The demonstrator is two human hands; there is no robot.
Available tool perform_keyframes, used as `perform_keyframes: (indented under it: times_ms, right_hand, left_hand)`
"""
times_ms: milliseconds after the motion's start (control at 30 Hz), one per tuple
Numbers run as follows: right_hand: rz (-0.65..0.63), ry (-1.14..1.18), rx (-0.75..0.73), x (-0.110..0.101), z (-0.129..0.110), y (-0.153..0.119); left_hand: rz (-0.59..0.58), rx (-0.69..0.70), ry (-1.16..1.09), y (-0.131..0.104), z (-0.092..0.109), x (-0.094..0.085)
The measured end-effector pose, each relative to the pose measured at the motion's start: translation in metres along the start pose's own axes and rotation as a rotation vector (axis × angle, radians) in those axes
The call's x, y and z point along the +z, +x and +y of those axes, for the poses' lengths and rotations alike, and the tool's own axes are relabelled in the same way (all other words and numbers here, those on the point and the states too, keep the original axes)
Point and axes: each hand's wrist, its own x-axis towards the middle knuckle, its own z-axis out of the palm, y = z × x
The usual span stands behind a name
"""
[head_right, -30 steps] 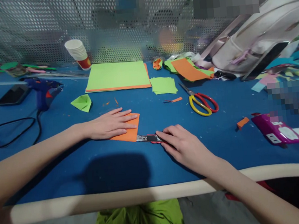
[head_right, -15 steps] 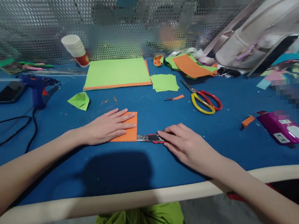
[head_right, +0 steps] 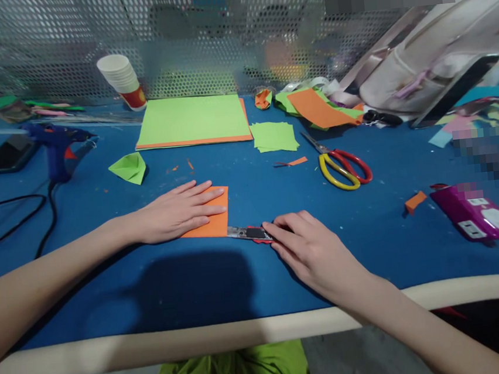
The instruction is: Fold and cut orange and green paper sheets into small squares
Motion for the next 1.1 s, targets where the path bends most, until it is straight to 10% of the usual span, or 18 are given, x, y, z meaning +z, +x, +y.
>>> perform_keyframes:
  times_ms: [1100]
  right_hand:
    - [0.001, 0.036, 0.025, 0.002, -0.014, -0.004]
  left_hand:
    - [-0.032, -0.012, 0.052, 0.000, 0.002, -0.002]
